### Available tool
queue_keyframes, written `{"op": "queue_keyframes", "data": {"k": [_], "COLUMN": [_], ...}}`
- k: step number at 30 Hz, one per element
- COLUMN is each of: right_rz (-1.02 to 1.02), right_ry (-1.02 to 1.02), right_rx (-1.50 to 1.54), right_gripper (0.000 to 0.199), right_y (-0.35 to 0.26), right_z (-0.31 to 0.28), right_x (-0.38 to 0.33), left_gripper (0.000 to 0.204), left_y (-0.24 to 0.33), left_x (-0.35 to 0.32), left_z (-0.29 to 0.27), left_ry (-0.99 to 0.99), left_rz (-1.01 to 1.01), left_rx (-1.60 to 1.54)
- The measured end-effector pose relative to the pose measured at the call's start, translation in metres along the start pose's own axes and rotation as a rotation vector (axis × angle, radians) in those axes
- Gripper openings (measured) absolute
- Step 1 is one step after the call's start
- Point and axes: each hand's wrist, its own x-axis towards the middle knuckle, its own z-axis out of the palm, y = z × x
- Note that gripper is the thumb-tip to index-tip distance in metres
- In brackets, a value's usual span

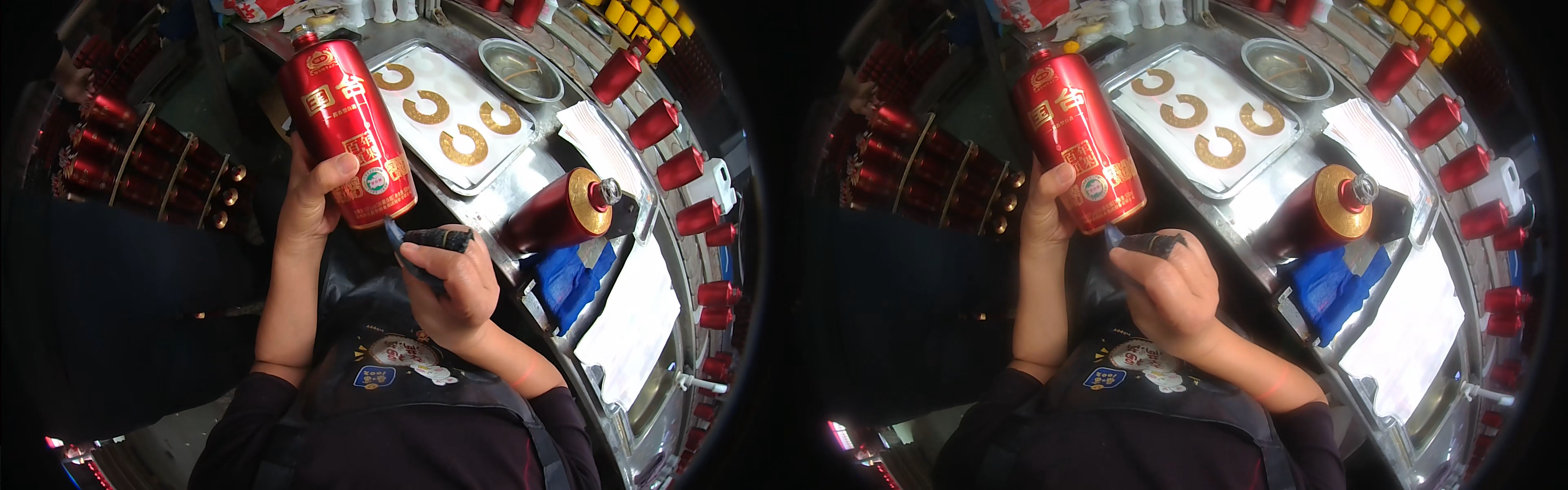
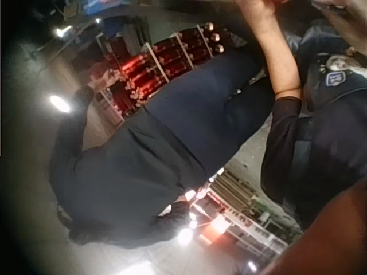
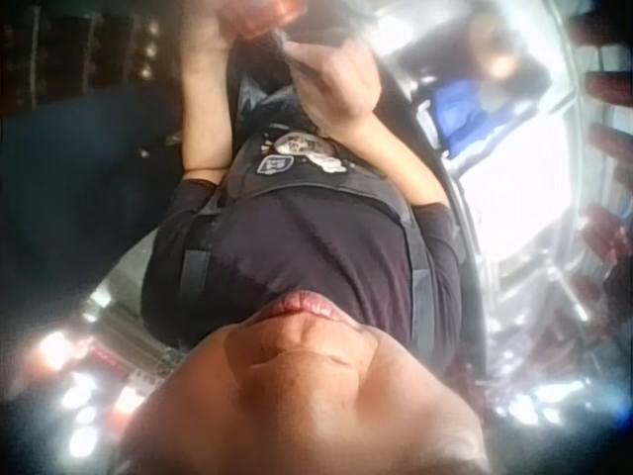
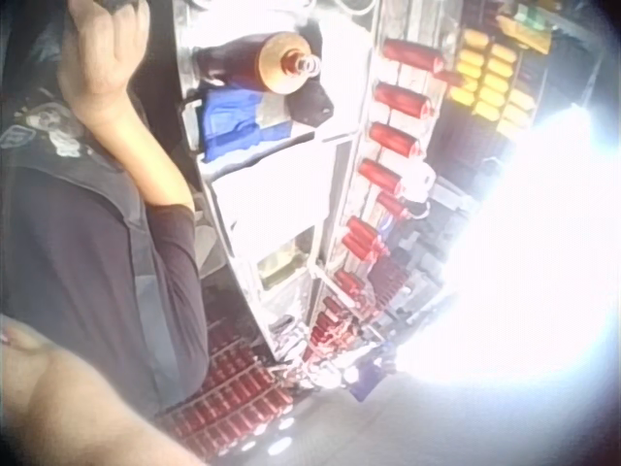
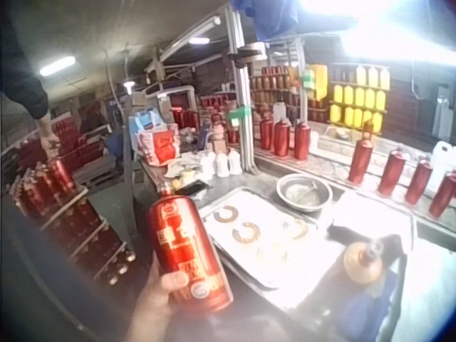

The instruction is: The person cleans a red cylindrical container with a cloth, then applies a gold crescent-shaped sticker to its neck. They smooth the sticker with fingers and a thin tool, then place the container on a shelf with other similar red containers.

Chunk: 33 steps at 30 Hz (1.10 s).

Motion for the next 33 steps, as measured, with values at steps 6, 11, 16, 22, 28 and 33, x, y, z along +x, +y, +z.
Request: {"op": "queue_keyframes", "data": {"k": [6,11,16,22,28,33], "right_rz": [-0.106,0.059,0.153,0.111,-0.056,0.009], "right_ry": [-0.173,-0.118,0.042,0.037,-0.071,0.029], "right_rx": [0.191,0.106,-0.031,-0.020,0.021,-0.007], "right_gripper": [0.042,0.035,0.032,0.034,0.043,0.038], "right_y": [0.000,-0.002,0.006,0.018,0.005,0.008], "right_z": [0.006,-0.012,-0.019,-0.011,0.004,-0.015], "right_x": [-0.009,-0.009,-0.004,-0.012,-0.016,-0.013], "left_gripper": [0.084,0.087,0.092,0.089,0.085,0.081], "left_y": [-0.010,-0.009,-0.010,-0.016,-0.019,-0.009], "left_x": [0.006,0.004,-0.003,-0.004,-0.007,-0.008], "left_z": [-0.008,-0.013,-0.011,-0.011,0.004,0.014], "left_ry": [-0.044,-0.044,-0.117,-0.114,0.000,0.100], "left_rz": [0.014,-0.026,-0.101,-0.068,-0.017,0.103], "left_rx": [-0.041,-0.020,-0.168,-0.089,-0.037,0.036]}}
